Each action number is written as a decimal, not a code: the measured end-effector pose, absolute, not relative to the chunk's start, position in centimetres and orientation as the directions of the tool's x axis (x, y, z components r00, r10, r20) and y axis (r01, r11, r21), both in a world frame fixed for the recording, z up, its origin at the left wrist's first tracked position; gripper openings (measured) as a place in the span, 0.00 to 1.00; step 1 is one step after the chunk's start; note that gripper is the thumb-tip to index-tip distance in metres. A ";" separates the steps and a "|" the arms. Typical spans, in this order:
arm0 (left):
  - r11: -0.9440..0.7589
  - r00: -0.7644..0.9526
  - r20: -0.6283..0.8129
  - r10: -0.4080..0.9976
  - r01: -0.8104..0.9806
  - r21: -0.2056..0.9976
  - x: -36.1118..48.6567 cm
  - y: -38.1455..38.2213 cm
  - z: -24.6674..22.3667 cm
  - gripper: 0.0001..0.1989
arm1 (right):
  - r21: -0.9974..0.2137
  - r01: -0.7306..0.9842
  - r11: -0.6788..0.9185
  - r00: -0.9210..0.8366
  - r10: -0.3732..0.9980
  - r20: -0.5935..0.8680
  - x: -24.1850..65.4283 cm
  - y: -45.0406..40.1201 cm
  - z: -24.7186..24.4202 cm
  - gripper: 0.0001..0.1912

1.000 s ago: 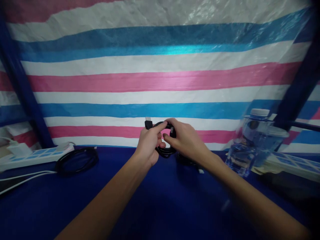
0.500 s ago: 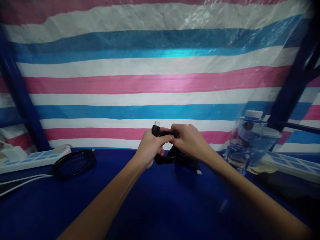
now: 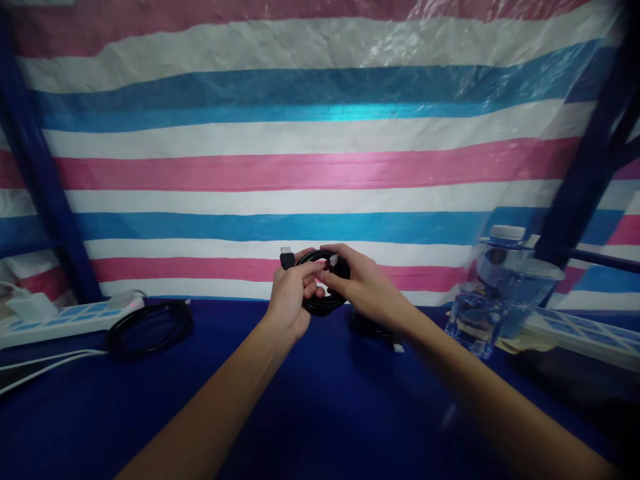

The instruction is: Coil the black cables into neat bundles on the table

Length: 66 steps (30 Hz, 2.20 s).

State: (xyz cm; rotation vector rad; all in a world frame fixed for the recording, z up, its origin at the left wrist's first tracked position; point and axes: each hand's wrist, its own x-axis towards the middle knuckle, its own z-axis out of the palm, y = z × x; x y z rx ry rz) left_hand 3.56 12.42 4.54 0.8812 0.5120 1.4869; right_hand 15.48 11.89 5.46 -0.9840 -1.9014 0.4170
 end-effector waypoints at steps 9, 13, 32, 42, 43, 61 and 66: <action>-0.158 -0.043 0.172 0.984 -0.651 0.743 3.0 13.2 4.3 0.06 | -0.843 0.202 0.499 -0.144 0.866 0.479 14.3 11.8 4.5 0.30; -0.226 -0.165 0.155 0.974 -0.677 0.700 2.2 13.6 4.7 0.08 | -0.922 0.151 0.357 -0.153 0.930 0.335 13.0 11.3 4.1 0.20; -0.400 -0.234 0.324 0.917 -0.540 0.741 2.5 13.5 4.1 0.11 | -0.728 0.291 0.621 -0.179 0.783 0.596 13.0 11.2 4.0 0.25; -0.130 -0.095 0.092 0.991 -0.826 0.549 2.3 12.5 6.2 0.14 | -0.889 -0.357 0.287 -0.224 0.898 0.379 13.0 8.2 2.1 0.12; -0.095 -0.052 0.095 0.994 -0.834 0.544 2.4 12.3 6.3 0.15 | -0.905 -0.318 0.284 -0.235 0.901 0.365 13.5 7.8 1.9 0.10; -0.184 0.078 0.202 0.976 -0.197 0.963 4.4 7.1 -0.4 0.14 | -0.983 -0.034 0.182 -0.258 0.949 0.184 18.1 2.6 0.2 0.17; -0.204 0.062 0.200 0.978 0.080 0.976 4.1 4.9 -2.4 0.18 | -0.984 0.018 0.176 -0.180 0.969 0.170 16.9 2.4 -2.5 0.24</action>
